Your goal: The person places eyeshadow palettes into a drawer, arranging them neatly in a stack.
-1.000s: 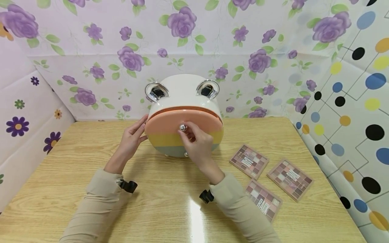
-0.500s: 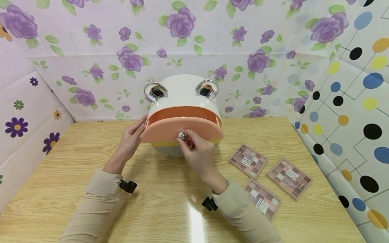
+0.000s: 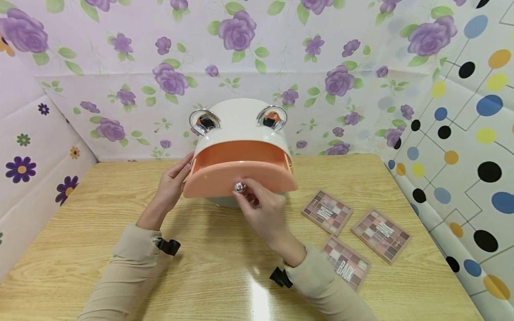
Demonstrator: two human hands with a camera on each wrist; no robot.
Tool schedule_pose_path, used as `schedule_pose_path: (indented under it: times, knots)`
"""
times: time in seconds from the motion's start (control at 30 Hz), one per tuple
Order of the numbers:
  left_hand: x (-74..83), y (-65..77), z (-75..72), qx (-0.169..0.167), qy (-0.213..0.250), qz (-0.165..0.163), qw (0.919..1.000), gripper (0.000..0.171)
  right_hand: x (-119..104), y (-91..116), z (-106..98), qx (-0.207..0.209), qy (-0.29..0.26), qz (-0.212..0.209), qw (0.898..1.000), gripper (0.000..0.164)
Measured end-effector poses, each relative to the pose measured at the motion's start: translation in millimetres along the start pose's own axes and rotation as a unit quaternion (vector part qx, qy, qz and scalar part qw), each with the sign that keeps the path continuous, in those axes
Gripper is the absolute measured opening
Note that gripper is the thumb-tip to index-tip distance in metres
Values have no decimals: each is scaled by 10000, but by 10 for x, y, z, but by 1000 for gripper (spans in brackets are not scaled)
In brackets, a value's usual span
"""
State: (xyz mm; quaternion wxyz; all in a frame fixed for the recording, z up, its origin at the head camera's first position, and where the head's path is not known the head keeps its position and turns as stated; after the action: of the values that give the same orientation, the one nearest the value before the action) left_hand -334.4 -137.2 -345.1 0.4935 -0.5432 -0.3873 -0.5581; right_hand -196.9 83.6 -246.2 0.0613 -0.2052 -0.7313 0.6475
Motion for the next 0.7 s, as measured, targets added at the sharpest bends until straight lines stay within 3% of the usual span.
schedule_pose_path:
  times: [0.7]
  knots:
    - [7, 6, 11, 45, 15, -26, 10000, 49, -259, 20, -147, 71, -230, -332, 9992, 23]
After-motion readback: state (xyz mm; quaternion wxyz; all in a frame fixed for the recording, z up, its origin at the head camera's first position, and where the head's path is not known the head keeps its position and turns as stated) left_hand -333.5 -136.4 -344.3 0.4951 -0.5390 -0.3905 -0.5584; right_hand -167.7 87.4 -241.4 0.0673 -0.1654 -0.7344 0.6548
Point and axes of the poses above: each hand's wrist, its own y-axis away from the middle knuckle, its own z-axis out of the palm, x = y × z, the point moved 10 cm from there along -y, towards the middle knuckle, and after that the axes turned 8 degrees about -z, right-handed, at the moved point
